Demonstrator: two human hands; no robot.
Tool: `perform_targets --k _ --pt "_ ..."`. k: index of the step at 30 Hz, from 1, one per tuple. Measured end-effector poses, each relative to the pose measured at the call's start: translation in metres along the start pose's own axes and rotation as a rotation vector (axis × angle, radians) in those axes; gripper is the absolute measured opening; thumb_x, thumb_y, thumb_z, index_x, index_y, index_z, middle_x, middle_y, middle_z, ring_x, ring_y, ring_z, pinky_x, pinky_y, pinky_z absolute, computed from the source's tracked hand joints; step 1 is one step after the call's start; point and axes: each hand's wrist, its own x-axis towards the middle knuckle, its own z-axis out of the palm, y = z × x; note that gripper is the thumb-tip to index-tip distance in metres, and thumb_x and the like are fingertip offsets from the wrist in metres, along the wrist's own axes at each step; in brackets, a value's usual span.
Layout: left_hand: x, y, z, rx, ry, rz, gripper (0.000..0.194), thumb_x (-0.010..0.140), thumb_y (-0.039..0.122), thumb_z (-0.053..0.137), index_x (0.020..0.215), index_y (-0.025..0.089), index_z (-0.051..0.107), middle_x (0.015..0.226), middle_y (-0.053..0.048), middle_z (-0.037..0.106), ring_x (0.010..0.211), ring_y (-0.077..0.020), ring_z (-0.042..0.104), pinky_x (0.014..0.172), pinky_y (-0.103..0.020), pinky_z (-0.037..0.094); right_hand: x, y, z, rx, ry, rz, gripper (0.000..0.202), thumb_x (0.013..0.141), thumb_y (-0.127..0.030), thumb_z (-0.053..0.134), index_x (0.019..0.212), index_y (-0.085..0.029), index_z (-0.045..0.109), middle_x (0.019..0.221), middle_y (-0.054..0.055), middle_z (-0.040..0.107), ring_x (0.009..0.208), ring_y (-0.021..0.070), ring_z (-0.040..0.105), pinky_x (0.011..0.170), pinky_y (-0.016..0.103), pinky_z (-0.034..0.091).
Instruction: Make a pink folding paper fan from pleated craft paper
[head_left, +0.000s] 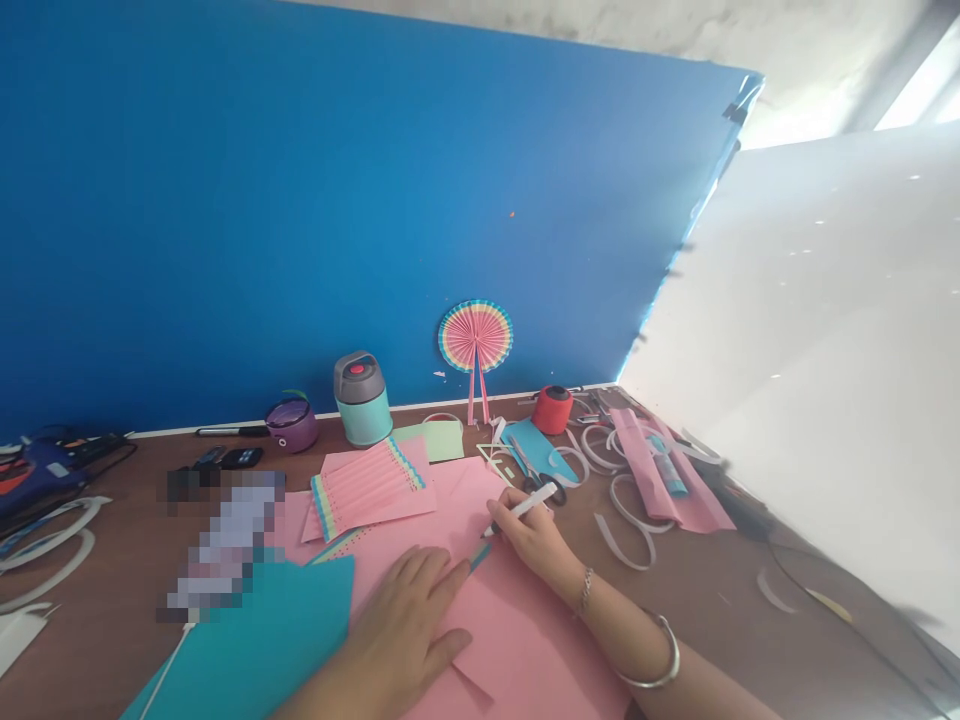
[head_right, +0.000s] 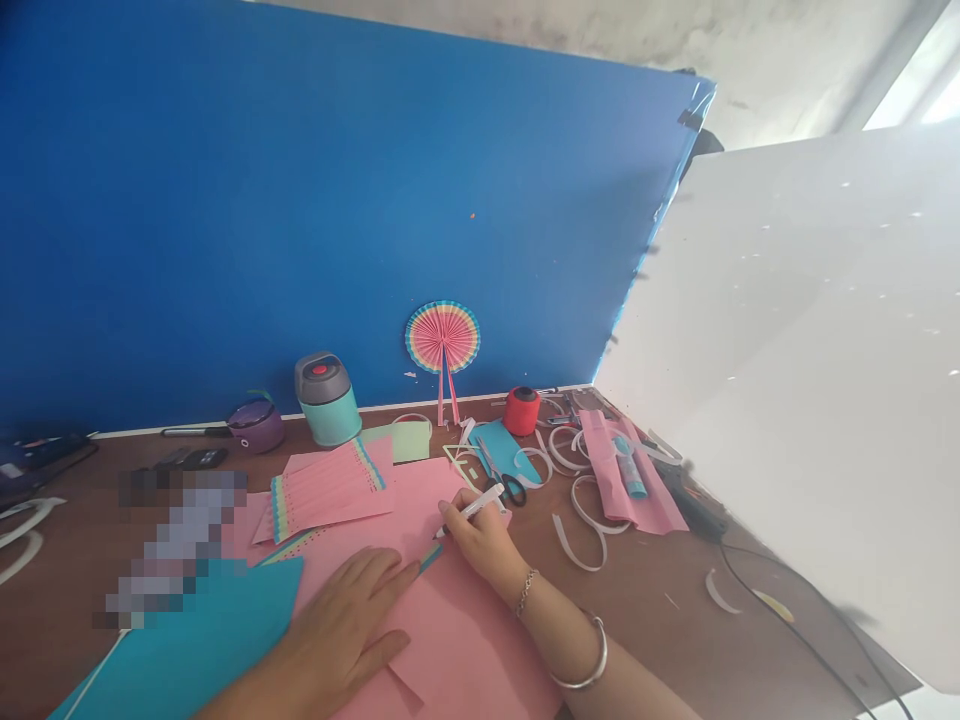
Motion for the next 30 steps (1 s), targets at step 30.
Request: perform_targets --k 30 --pt "0.121 0.034 -0.116 -0.526 -0.128 -0.006 0.012 0.075 0.025 0.053 0.079 0.02 0.063 0.088 -0.001 0.063 0.086 -0.0156 0.059 0.074 -0.025 0.046 -0.003 -0.014 -0.024 0.236 0.483 -0.098 0.037 0.087 -0.051 0.043 0.088 -0.02 0.063 0.053 -0.003 0.052 0.054 0.0144 0.05 0.055 0.027 0.041"
